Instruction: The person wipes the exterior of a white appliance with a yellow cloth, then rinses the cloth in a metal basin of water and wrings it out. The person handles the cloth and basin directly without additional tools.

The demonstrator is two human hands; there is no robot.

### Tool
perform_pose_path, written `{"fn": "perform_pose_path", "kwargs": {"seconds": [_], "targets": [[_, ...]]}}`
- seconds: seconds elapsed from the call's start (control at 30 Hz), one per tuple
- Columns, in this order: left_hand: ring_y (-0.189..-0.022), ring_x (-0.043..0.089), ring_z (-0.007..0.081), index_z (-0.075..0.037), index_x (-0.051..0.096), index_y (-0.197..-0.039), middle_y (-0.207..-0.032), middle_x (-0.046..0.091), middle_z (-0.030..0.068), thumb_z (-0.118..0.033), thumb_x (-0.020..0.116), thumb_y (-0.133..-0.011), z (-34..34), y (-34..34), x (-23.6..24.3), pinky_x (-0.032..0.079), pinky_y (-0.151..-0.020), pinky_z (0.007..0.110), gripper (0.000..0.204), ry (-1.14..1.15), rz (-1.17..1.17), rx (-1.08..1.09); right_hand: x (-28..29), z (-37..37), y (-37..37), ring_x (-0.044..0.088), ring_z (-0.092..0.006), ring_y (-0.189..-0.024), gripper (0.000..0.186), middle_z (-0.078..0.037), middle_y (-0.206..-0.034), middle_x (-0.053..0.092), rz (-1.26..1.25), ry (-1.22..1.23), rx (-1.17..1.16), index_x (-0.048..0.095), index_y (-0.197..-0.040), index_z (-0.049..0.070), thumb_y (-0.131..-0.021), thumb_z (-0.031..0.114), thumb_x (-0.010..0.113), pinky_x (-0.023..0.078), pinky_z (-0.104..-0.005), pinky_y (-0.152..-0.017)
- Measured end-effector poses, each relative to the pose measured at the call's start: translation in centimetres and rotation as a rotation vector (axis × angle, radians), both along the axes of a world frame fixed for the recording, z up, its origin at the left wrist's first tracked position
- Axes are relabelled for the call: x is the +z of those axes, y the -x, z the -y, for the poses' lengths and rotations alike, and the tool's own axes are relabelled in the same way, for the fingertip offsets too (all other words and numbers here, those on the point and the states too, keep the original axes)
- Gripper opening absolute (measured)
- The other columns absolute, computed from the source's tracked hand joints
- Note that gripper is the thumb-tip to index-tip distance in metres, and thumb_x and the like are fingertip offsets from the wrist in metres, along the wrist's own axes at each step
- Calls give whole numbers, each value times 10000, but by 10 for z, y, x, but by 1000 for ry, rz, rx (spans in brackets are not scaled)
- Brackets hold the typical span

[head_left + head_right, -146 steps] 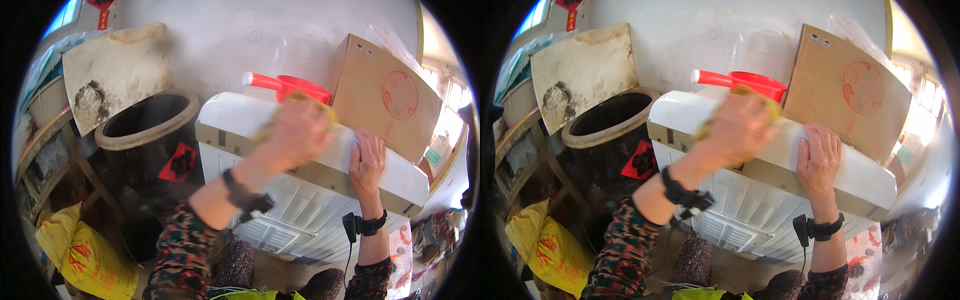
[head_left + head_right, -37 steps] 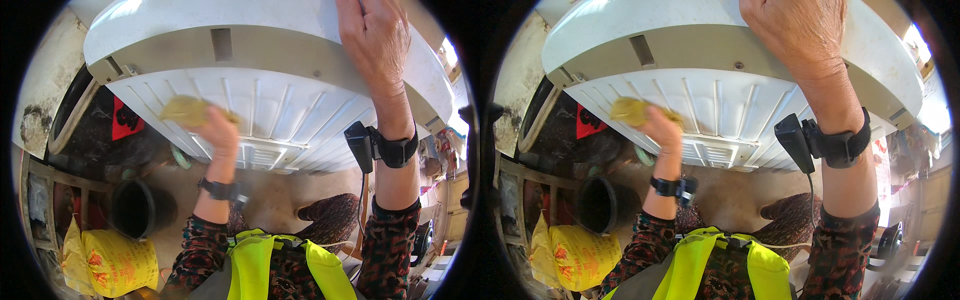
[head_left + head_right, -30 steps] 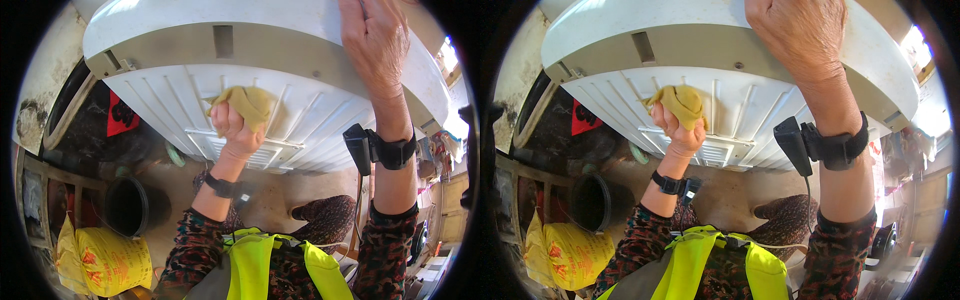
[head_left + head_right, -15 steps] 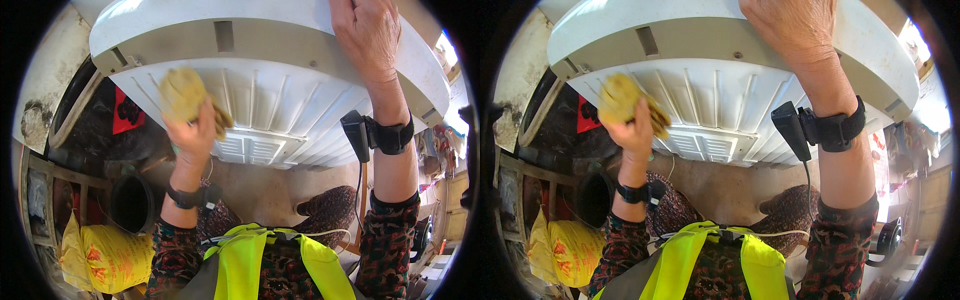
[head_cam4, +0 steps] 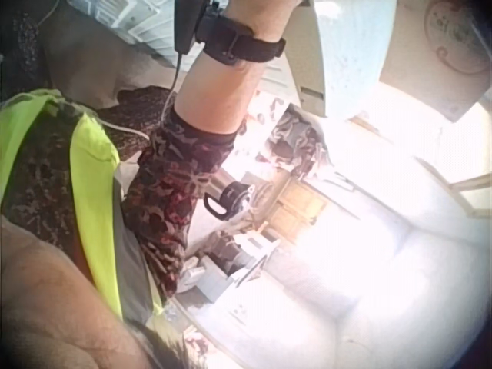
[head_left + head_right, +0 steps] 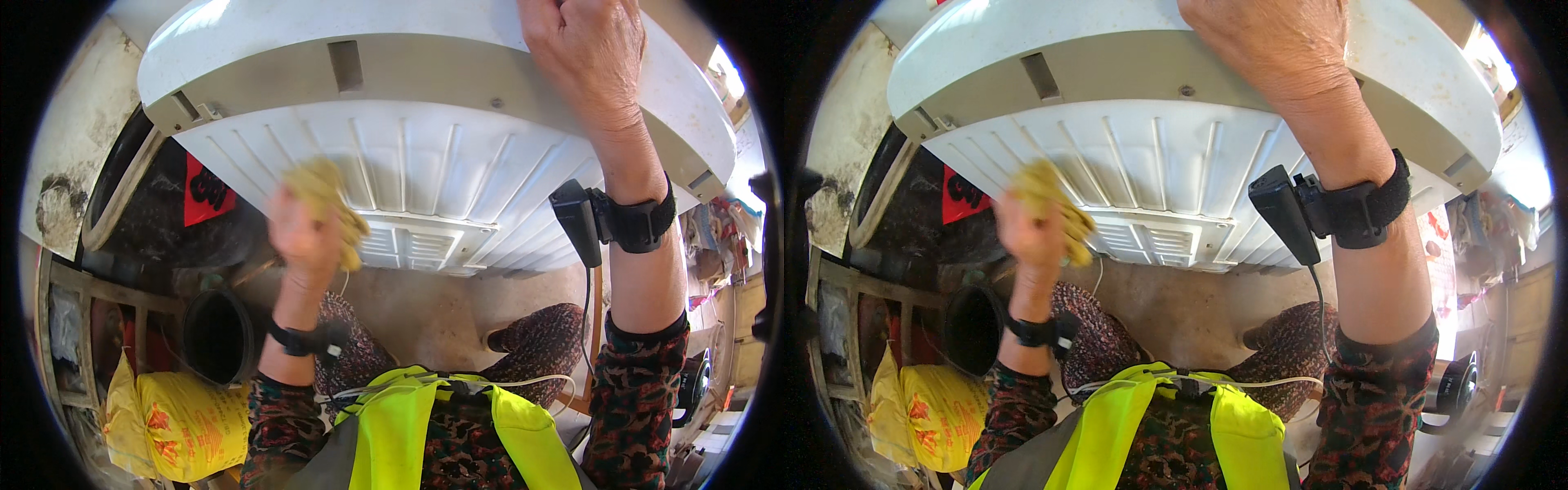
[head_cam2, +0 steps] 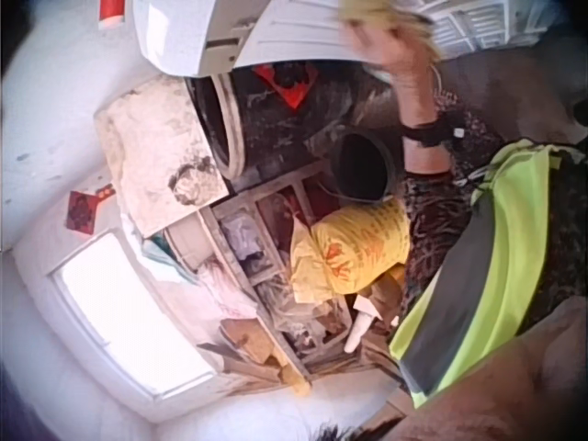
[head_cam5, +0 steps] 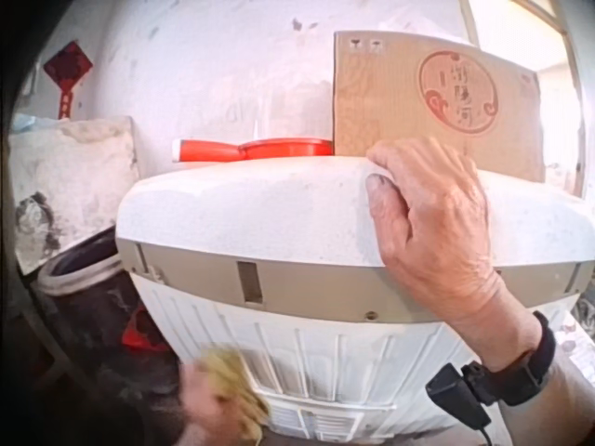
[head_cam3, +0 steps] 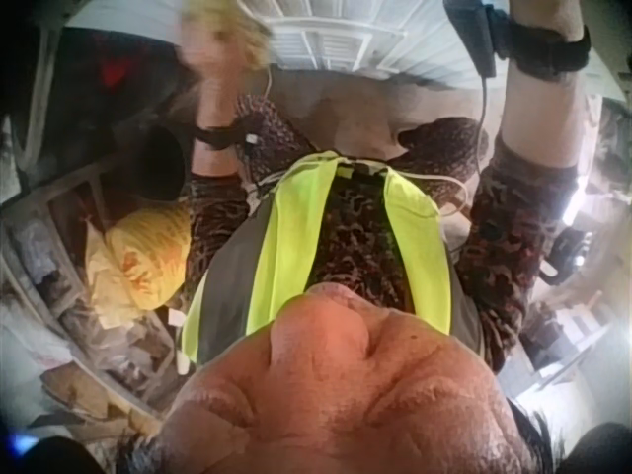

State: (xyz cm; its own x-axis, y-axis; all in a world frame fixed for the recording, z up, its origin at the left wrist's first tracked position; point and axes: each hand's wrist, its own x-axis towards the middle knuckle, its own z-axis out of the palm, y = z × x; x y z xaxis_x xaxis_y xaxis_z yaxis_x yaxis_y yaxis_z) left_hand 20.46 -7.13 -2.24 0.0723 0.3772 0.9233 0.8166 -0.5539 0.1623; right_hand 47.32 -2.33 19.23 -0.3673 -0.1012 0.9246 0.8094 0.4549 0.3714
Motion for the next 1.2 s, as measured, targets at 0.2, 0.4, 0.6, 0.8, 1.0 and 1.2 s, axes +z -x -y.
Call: {"fn": "perform_pose_path", "kwargs": {"seconds": [0.2,0.4,0.6,0.8,1.0,1.2], "targets": [[-980,580,357,12,672,-1023,-1162,621,208,-15,704,-781,-44,10,58,496,-823,412,245,-358,-33,106,0,6,0,577,-351,-873,161,-167,-893,607,-24,70,-51,615,-971,6,-817,41,584,440,-416,-814],[-830,568,314,-39,610,-813,-934,569,132,-23,660,-668,-8,-12,-48,489,-697,396,154,29,-174,31,0,5,1,580,-345,-880,157,-157,-908,612,-6,18,-23,615,-969,12,-819,50,584,441,-415,-814],[-881,606,316,-27,639,-932,-981,612,131,20,714,-693,-3,21,-4,529,-767,392,255,37,-137,24,-1,4,-1,582,-345,-886,160,-152,-917,617,-18,55,-56,616,-970,12,-818,53,587,443,-414,-821],[-1088,603,365,23,670,-1070,-1196,626,210,-86,698,-859,-49,40,91,499,-928,454,240,-310,-116,316,2,3,0,578,-351,-878,161,-155,-911,616,-13,59,-15,613,-955,4,-798,29,590,441,-418,-809],[-1123,592,393,20,676,-1099,-1220,612,209,-11,674,-814,-33,18,-21,473,-986,441,286,-150,-30,10,4,8,0,572,-363,-873,171,-171,-920,616,-15,79,-32,606,-956,-5,-787,16,591,439,-421,-800],[-969,630,387,11,672,-997,-1102,639,207,36,659,-758,7,26,-53,519,-877,429,240,238,-48,-47,2,6,0,573,-366,-880,188,-173,-936,620,-25,57,-13,609,-971,-4,-785,16,594,443,-426,-809]]}}
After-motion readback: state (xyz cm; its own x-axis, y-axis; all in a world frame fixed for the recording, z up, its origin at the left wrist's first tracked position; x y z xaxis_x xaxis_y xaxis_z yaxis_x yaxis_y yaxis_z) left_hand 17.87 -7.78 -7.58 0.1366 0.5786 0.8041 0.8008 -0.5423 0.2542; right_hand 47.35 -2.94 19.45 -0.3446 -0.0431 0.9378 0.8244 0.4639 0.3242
